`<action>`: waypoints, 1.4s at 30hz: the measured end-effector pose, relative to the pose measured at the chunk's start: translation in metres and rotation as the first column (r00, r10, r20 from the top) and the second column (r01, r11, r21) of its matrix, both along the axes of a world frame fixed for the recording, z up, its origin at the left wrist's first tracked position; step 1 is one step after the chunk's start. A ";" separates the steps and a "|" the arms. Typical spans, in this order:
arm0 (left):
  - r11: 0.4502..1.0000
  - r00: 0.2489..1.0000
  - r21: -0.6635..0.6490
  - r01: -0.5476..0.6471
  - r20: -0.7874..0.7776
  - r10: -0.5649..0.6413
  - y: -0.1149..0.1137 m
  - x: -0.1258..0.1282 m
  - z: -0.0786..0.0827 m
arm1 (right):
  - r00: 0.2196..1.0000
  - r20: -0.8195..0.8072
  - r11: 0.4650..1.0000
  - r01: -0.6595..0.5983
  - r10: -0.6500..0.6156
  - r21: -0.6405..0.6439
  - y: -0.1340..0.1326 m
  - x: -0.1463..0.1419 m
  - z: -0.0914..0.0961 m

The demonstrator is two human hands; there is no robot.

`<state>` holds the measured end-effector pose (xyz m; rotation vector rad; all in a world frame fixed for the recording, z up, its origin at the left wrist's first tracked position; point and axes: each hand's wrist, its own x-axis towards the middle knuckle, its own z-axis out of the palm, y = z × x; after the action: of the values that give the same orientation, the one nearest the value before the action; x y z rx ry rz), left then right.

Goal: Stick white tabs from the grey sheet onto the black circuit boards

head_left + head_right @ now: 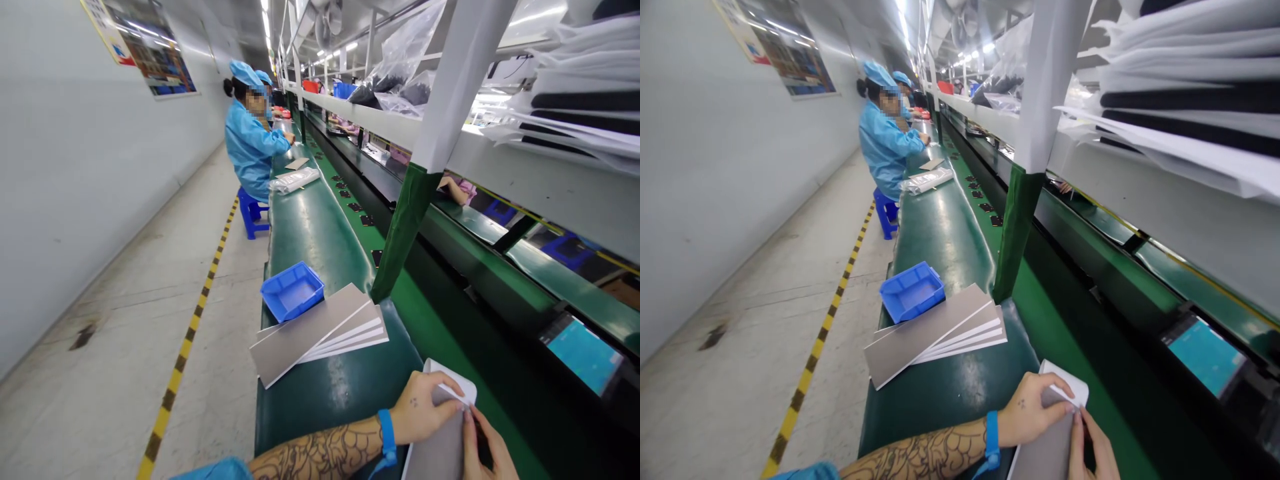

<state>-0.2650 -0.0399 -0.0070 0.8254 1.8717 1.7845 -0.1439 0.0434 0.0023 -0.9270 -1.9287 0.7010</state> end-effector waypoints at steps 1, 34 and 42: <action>1.000 1.000 0.012 0.005 -0.007 -0.005 0.000 0.000 0.000 | 1.000 0.010 1.000 -0.005 0.005 0.018 0.002 0.000 -0.002; 0.995 0.987 0.057 0.078 -0.145 -0.069 -0.008 -0.004 0.004 | 0.993 0.081 0.992 -0.096 0.089 0.079 0.000 0.005 -0.026; 0.997 0.986 0.045 0.057 -0.159 -0.049 -0.009 -0.007 0.002 | 0.996 -0.078 0.992 -0.062 0.053 -0.112 -0.004 0.001 -0.014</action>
<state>-0.2725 -0.0491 -0.0046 1.0524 1.8902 1.7849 -0.1432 0.0396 -0.0116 -0.9049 -1.8714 0.8762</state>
